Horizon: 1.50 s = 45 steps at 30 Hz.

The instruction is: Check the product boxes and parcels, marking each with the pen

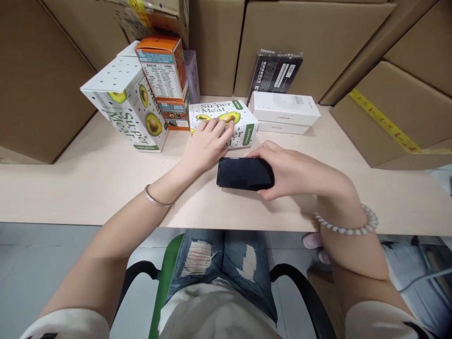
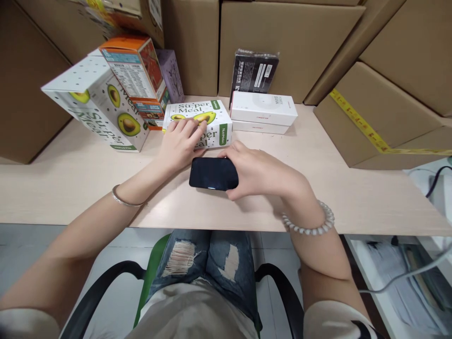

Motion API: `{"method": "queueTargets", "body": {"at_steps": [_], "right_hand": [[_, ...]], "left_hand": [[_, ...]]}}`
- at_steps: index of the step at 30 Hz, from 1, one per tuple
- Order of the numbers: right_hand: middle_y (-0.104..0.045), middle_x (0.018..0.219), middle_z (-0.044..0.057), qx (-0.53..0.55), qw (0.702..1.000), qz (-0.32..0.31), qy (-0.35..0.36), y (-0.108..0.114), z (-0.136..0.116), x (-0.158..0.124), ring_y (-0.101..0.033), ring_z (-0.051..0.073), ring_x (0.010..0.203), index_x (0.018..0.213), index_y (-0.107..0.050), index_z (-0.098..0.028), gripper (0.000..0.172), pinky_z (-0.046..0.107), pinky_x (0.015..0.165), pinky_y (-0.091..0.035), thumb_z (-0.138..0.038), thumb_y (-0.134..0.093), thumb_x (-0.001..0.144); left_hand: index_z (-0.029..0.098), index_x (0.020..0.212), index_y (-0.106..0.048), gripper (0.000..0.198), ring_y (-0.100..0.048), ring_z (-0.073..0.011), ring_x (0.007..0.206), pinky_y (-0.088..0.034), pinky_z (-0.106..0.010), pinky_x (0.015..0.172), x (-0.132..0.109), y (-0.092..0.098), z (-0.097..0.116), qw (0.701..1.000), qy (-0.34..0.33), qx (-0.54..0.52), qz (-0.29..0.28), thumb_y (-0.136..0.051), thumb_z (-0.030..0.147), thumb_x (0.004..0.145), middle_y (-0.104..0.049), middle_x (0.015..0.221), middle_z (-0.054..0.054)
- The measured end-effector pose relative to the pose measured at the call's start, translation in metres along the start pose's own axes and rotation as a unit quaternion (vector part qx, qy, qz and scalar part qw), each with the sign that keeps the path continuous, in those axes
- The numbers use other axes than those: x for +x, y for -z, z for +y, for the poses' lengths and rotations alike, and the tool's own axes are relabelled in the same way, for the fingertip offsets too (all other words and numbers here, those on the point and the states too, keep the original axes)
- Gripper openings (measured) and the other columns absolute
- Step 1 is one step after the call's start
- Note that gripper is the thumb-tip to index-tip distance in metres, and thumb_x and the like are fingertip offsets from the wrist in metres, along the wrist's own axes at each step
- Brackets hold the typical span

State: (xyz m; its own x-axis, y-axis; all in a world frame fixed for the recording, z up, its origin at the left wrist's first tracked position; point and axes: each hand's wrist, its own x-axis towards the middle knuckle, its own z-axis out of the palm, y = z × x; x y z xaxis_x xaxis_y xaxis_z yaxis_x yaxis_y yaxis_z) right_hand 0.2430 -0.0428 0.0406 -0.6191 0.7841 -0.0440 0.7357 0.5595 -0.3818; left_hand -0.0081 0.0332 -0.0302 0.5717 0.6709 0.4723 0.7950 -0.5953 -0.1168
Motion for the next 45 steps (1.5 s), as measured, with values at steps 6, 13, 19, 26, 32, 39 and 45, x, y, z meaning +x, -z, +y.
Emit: {"method": "queueTargets", "body": {"at_steps": [6, 13, 19, 26, 32, 39, 45], "right_hand": [[-0.073, 0.135, 0.012, 0.079, 0.992, 0.086, -0.045, 0.018, 0.009, -0.005, -0.072, 0.037, 0.120, 0.135, -0.058, -0.022, 0.078, 0.047, 0.100, -0.058, -0.038, -0.085, 0.063], [-0.063, 0.147, 0.013, 0.084, 0.956, 0.282, -0.022, 0.013, 0.002, 0.000, -0.066, 0.036, 0.130, 0.146, -0.048, -0.025, 0.080, 0.047, 0.105, -0.056, -0.038, -0.078, 0.073], [-0.054, 0.157, 0.017, -0.029, 0.949, 0.310, -0.059, 0.006, -0.003, 0.005, -0.060, 0.041, 0.140, 0.159, -0.039, -0.028, 0.090, 0.052, 0.105, -0.055, -0.040, -0.079, 0.079], [-0.053, 0.156, 0.019, -0.050, 0.956, 0.283, -0.054, 0.001, 0.000, 0.011, -0.056, 0.043, 0.145, 0.161, -0.035, -0.023, 0.094, 0.052, 0.107, -0.055, -0.038, -0.081, 0.081], [-0.052, 0.157, 0.019, -0.039, 0.957, 0.282, -0.063, 0.001, 0.000, 0.009, -0.057, 0.042, 0.144, 0.159, -0.033, -0.025, 0.094, 0.054, 0.111, -0.053, -0.040, -0.081, 0.080], [-0.058, 0.151, 0.017, 0.050, 0.952, 0.303, 0.018, 0.001, 0.004, 0.008, -0.058, 0.034, 0.144, 0.147, -0.042, -0.020, 0.081, 0.046, 0.121, -0.047, -0.038, -0.079, 0.077], [-0.065, 0.145, 0.011, 0.129, 0.990, 0.045, 0.039, 0.006, 0.007, 0.007, -0.064, 0.033, 0.134, 0.142, -0.054, -0.025, 0.078, 0.048, 0.115, -0.051, -0.030, -0.083, 0.069]], "left_hand": [[0.016, 0.155, -0.048, 0.054, -0.058, -0.0384, 0.134, -0.048, -0.060, 0.113, 0.004, -0.001, 0.001, 0.999, 0.018, -0.024, 0.014, -0.042, 0.021, 0.102, -0.066, 0.145, -0.020], [0.018, 0.156, -0.041, 0.058, -0.052, -0.0393, 0.148, -0.035, -0.064, 0.125, -0.002, 0.002, 0.002, 0.998, 0.051, -0.018, 0.041, -0.052, 0.042, 0.104, -0.059, 0.157, -0.019], [0.016, 0.147, -0.049, 0.056, -0.056, -0.0411, 0.144, -0.034, -0.063, 0.125, -0.003, 0.004, 0.004, 0.994, 0.072, -0.014, 0.078, -0.057, 0.050, 0.103, -0.062, 0.151, -0.023], [0.017, 0.147, -0.048, 0.055, -0.055, -0.0419, 0.144, -0.034, -0.064, 0.124, -0.003, 0.001, 0.002, 0.994, 0.069, -0.022, 0.077, -0.061, 0.043, 0.100, -0.061, 0.152, -0.023], [0.017, 0.149, -0.046, 0.055, -0.052, -0.0432, 0.147, -0.033, -0.065, 0.124, -0.003, 0.000, 0.002, 0.995, 0.065, -0.028, 0.070, -0.059, 0.044, 0.102, -0.059, 0.155, -0.024], [0.020, 0.151, -0.047, 0.055, -0.055, -0.0412, 0.144, -0.036, -0.064, 0.122, -0.003, -0.004, -0.001, 0.994, 0.060, -0.012, 0.087, -0.057, 0.041, 0.102, -0.062, 0.151, -0.022], [0.020, 0.161, -0.039, 0.063, -0.054, -0.0397, 0.144, -0.036, -0.059, 0.122, -0.002, 0.001, 0.000, 0.994, 0.073, -0.026, 0.073, -0.050, 0.048, 0.106, -0.060, 0.152, -0.022]]}}
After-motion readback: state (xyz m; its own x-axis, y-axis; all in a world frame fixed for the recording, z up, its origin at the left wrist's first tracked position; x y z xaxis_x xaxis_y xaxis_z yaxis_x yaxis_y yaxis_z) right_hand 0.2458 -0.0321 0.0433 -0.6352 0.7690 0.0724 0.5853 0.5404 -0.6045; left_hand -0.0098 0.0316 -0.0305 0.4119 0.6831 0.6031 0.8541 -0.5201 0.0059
